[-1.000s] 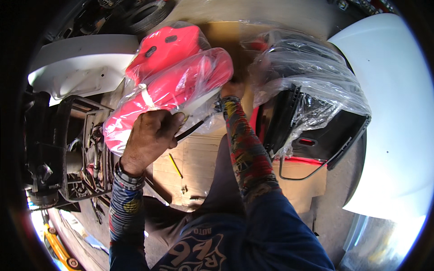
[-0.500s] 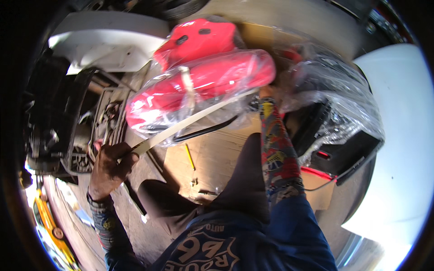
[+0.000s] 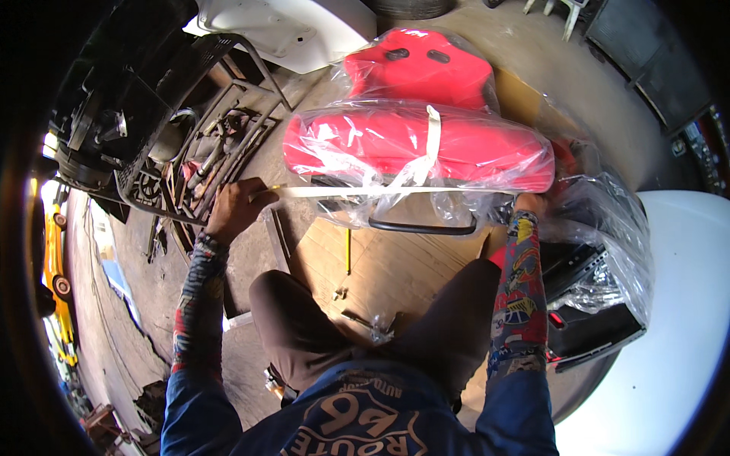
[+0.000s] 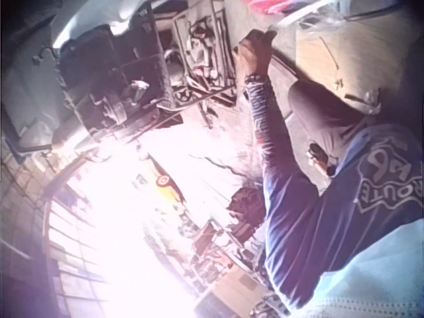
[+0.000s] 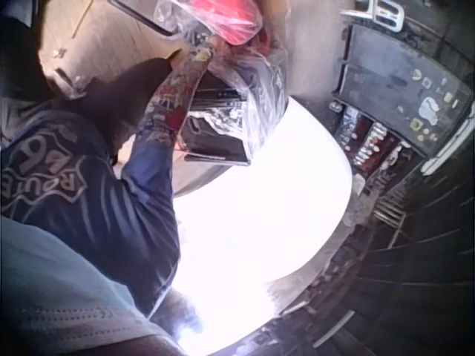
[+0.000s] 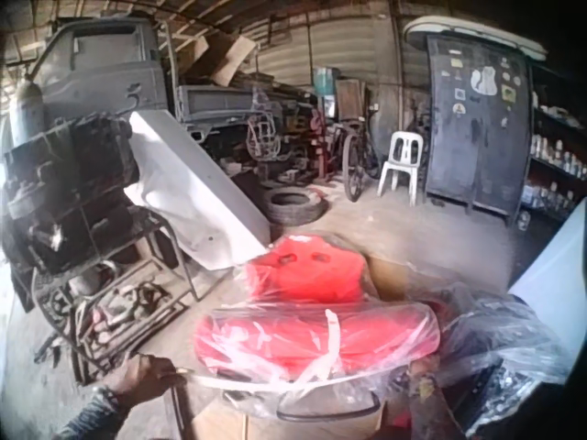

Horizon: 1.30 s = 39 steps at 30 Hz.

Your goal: The person wraps red car seats in plastic and secures them with tape. They handle two seats, wrapping each individually and taping the plastic to ensure it stays in place.

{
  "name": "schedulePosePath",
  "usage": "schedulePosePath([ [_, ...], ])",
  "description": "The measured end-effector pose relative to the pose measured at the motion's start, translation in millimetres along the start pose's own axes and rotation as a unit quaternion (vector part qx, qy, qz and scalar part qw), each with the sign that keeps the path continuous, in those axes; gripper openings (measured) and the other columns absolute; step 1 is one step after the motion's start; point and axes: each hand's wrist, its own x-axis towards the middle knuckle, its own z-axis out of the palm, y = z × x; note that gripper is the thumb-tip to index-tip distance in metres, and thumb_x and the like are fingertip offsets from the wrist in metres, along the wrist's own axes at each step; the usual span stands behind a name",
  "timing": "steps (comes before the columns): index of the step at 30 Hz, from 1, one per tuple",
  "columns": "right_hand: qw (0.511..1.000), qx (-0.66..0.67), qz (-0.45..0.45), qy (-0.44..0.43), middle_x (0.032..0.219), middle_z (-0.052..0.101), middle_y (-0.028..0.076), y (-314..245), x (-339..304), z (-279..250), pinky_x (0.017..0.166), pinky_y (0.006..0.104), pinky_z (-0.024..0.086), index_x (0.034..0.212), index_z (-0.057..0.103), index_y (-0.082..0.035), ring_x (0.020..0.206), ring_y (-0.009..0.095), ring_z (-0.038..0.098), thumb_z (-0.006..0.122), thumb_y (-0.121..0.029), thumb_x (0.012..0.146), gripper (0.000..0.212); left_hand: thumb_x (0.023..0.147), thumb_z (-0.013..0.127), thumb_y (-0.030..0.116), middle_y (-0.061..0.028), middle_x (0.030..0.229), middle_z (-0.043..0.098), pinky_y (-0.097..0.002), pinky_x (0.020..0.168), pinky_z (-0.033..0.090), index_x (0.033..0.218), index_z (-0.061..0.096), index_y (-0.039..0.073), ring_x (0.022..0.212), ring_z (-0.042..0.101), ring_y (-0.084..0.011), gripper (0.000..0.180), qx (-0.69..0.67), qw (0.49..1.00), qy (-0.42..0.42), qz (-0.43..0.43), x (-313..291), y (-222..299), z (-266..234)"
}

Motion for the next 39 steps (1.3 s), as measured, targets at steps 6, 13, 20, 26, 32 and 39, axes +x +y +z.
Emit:
schedulePosePath([
  [6,0.993,0.038,0.015,0.115,0.103,0.074,0.018,19,23,34,0.088,0.0486,0.053,0.097,0.076,-0.01,0.098,0.036,0.07,0.05,-0.034,0.095,0.036,0.085,0.069,0.059,-0.0119,0.082,0.073,-0.0503,0.085,0.046,0.089,0.075,0.013,0.085,0.07,-0.0335,0.046,0.029,0.994,0.054,-0.093,40,-25,62],
  [13,0.996,0.005,0.046,0.07,0.112,0.068,0.02,15,-27,-25,0.094,0.0463,0.052,0.107,0.07,-0.005,0.105,0.035,0.067,0.055,-0.033,0.095,0.034,0.078,0.075,0.048,-0.016,0.086,0.074,-0.0412,0.079,0.055,0.093,0.073,0.011,0.09,0.071,-0.0355,0.039,-0.113,0.976,0.084,-0.166,72,-37,100],
  [20,0.753,0.578,-0.134,0.284,0.138,0.051,0.017,-126,-195,-186,0.11,0.044,0.038,0.138,0.048,0.002,0.13,0.032,0.048,0.073,-0.029,0.091,0.061,0.086,0.073,0.031,-0.0142,0.091,0.073,-0.0349,0.077,0.054,0.103,0.069,0.005,0.083,0.071,-0.023,0.031,-0.355,0.933,0.049,-0.044,86,-60,136],
  [26,0.807,0.195,-0.503,0.24,0.158,0.029,0.02,-285,-243,-231,0.115,0.0622,0.021,0.153,0.035,-0.017,0.147,0.043,0.025,0.093,-0.044,0.054,0.117,0.095,0.063,0.012,-0.0023,0.088,0.068,-0.0279,0.077,0.053,0.102,0.065,0.0,0.082,0.064,-0.011,0.014,-0.567,0.823,0.006,-0.027,80,-66,156],
  [32,0.872,0.077,-0.427,0.226,0.153,0.041,0.016,-308,-231,-217,0.117,0.0595,0.022,0.156,0.029,-0.019,0.142,0.036,0.035,0.093,-0.037,0.059,0.118,0.094,0.061,0.011,-0.0049,0.087,0.068,-0.0284,0.074,0.052,0.102,0.068,-0.002,0.077,0.063,-0.014,0.017,-0.541,0.833,-0.026,-0.111,92,-60,146],
  [39,0.864,0.069,-0.433,0.247,0.15,0.042,0.015,-309,-230,-211,0.116,0.0586,0.024,0.154,0.032,-0.017,0.14,0.036,0.037,0.093,-0.035,0.059,0.114,0.083,0.066,0.021,-0.015,0.096,0.073,-0.0367,0.076,0.055,0.086,0.075,0.005,0.086,0.07,-0.0306,0.018,-0.197,0.98,0.013,-0.036,124,-89,199],
])
